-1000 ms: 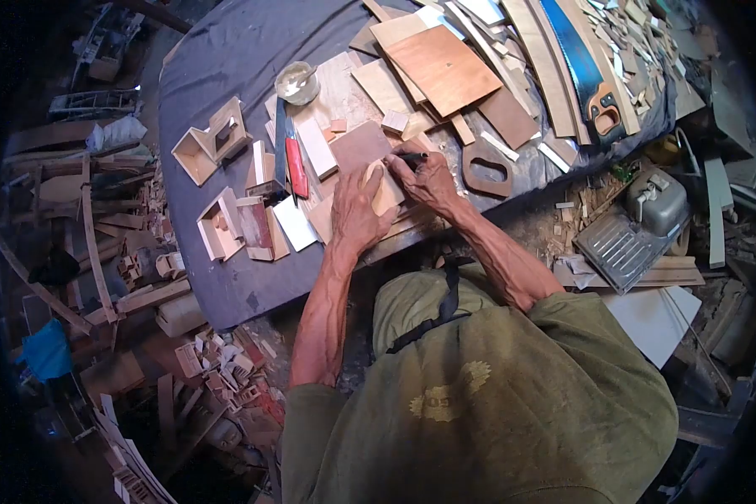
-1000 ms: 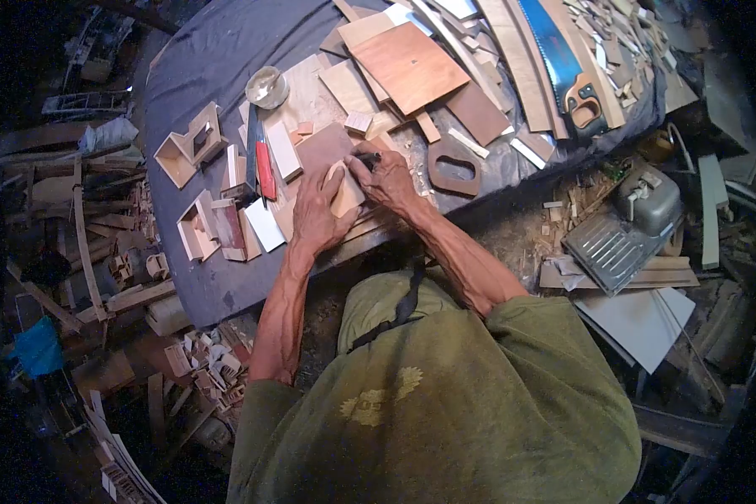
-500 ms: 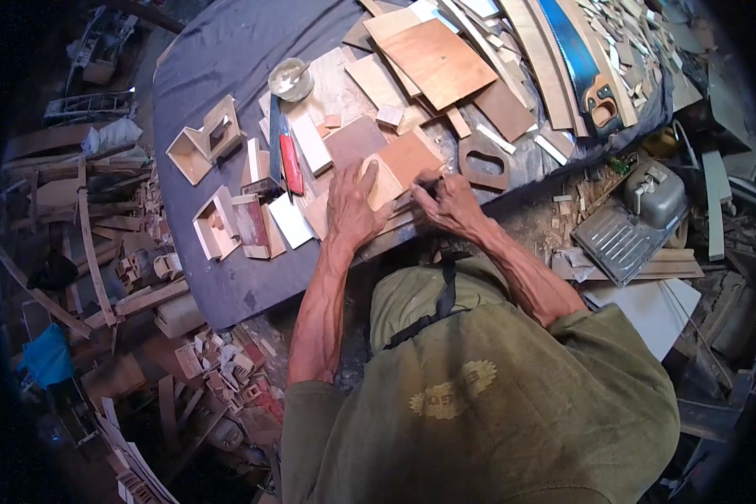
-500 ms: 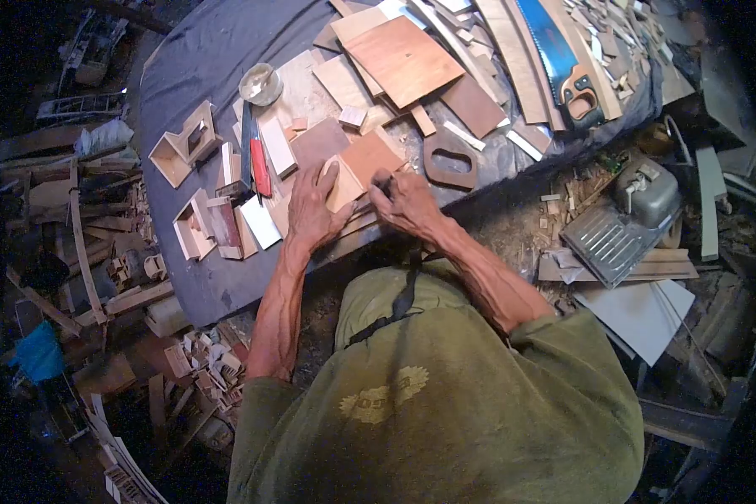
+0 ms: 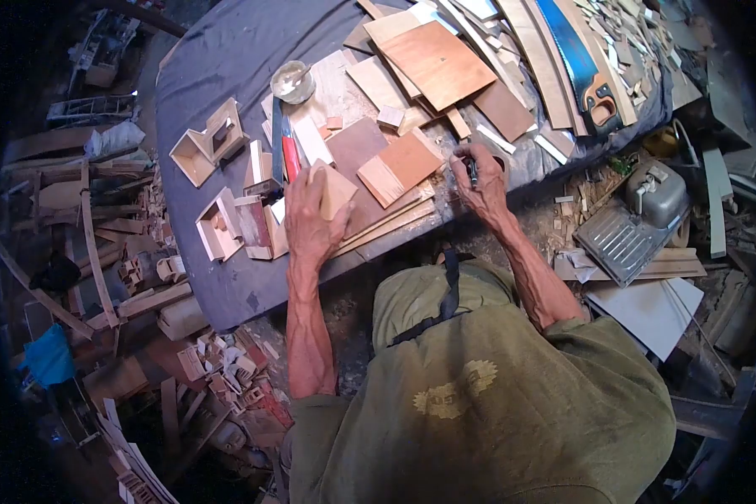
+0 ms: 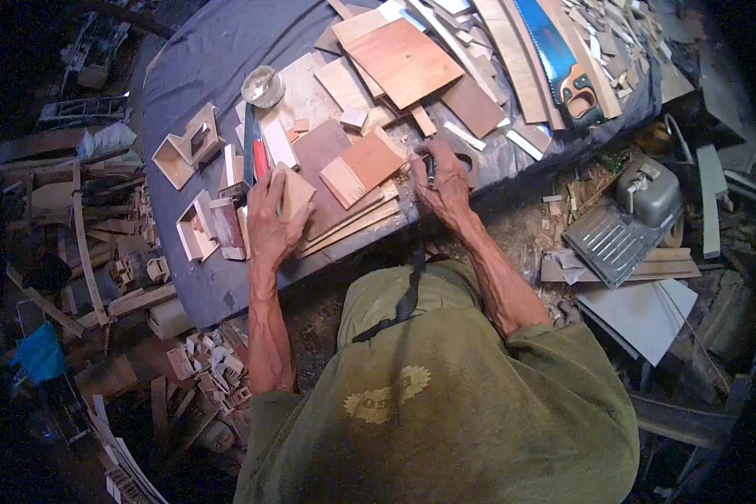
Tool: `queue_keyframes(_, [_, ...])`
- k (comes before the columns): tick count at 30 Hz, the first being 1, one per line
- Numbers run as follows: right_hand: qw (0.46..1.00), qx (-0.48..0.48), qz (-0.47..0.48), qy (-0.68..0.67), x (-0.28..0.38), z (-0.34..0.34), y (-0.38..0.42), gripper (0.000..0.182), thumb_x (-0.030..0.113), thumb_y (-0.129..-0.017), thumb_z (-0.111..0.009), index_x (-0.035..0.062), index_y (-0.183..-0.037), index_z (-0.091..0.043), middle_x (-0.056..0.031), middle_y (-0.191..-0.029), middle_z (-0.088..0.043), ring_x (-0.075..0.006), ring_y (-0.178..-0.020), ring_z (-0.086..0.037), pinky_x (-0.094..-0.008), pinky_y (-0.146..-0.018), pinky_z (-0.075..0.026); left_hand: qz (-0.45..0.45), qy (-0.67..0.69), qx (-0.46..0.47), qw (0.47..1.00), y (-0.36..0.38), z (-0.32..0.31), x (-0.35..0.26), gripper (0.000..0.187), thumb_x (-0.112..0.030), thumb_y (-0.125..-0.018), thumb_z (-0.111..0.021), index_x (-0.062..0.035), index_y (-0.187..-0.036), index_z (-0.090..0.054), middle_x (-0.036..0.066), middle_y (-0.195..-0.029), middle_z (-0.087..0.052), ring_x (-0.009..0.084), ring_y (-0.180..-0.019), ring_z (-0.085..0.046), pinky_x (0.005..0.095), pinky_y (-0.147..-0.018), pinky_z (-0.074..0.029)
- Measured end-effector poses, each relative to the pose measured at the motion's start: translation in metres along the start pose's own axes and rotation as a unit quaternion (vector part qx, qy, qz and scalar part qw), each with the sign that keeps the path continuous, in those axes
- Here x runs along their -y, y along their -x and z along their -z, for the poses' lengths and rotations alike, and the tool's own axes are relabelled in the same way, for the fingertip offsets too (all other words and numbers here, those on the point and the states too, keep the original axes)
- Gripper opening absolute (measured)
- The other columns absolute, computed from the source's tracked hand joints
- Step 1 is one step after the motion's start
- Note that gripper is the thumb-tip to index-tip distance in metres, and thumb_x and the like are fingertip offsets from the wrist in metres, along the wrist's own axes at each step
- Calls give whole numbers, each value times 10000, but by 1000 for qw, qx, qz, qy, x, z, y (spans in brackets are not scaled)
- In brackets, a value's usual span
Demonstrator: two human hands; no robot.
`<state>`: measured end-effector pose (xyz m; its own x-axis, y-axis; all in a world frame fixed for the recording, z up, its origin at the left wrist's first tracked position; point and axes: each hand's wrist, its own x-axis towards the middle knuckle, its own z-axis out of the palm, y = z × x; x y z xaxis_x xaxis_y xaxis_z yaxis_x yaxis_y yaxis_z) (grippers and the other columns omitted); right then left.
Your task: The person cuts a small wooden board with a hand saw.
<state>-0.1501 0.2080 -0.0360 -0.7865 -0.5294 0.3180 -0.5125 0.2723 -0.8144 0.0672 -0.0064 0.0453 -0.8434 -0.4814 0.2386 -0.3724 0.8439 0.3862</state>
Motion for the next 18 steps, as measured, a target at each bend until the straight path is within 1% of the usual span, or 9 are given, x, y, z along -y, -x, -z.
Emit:
queue_keyframes(1, [1000, 12, -20, -1, 2, 0, 0, 212, 178, -913, -642, -17, -993, -620, -231, -901, -663, -386, -857, -659, -433, -768, -514, 7, -10, -6, 1000, 1, 2, 2, 687, -265, -749, -791, 59, -1309, -559, 295, -1357, -503, 445, -1229, -487, 492, -1052, -406])
queue_keyframes(4, [997, 39, -61, 7, 5, -5, -4, 277, 248, -894, -656, -6, -982, -589, -243, -876, -655, -401, -829, -654, -454, -747, -510, 21, -3, 5, 1000, -1, 5, 2, 697, -282, -745, -795, 55, -1308, -560, 290, -1354, -503, 445, -1232, -484, 489, -1053, -405])
queue_keyframes(7, [995, 41, -82, 43, 13, -11, -10, 325, 307, -877, -661, 14, -985, -572, -240, -839, -653, -411, -791, -652, -476, -728, -508, 20, -2, 14, 1000, -5, 3, -1, 703, -274, -758, -816, 34, -1335, -557, 266, -1367, -527, 429, -1242, -500, 475, -1045, -424])
queue_keyframes(10, [990, 69, -106, 70, 15, -19, -15, 342, 331, -874, -694, 30, -981, -573, -176, -781, -644, -331, -743, -657, -432, -694, -511, -7, -5, -1, 1000, -6, -5, -1, 695, -271, -753, -817, 38, -1321, -562, 265, -1344, -536, 425, -1238, -503, 473, -1048, -423])
queue_keyframes(11, [990, 56, -106, 67, 11, -25, -16, 295, 280, -867, -708, 38, -944, -559, -167, -741, -628, -295, -711, -651, -415, -673, -510, -10, -5, 0, 1000, -6, -8, -1, 694, -270, -750, -818, 40, -1317, -563, 264, -1339, -537, 424, -1236, -505, 473, -1048, -422])
queue_keyframes(14, [987, 54, -148, -30, 6, -30, -15, 265, 210, -848, -730, 38, -928, -544, -113, -739, -618, -219, -674, -637, -379, -616, -506, -14, -6, 6, 1000, -7, -13, -2, 694, -267, -741, -820, 43, -1306, -564, 259, -1326, -538, 423, -1229, -509, 474, -1049, -421])
queue_keyframes(17, [988, -5, -119, -103, -17, -34, -11, 229, 150, -822, -735, 18, -893, -562, -122, -760, -649, -256, -698, -668, -379, -621, -518, -13, 3, 12, 1000, -12, -12, -8, 703, -277, -732, -820, 47, -1301, -563, 268, -1329, -529, 431, -1227, -503, 482, -1055, -413])
queue_keyframes(18, [976, -13, -145, -161, -21, -30, -9, 210, 131, -832, -731, 22, -886, -560, -102, -767, -644, -219, -696, -655, -354, -604, -516, -13, 13, 17, 1000, -14, -11, -9, 712, -285, -729, -818, 50, -1302, -562, 280, -1335, -522, 439, -1229, -495, 489, -1060, -406])
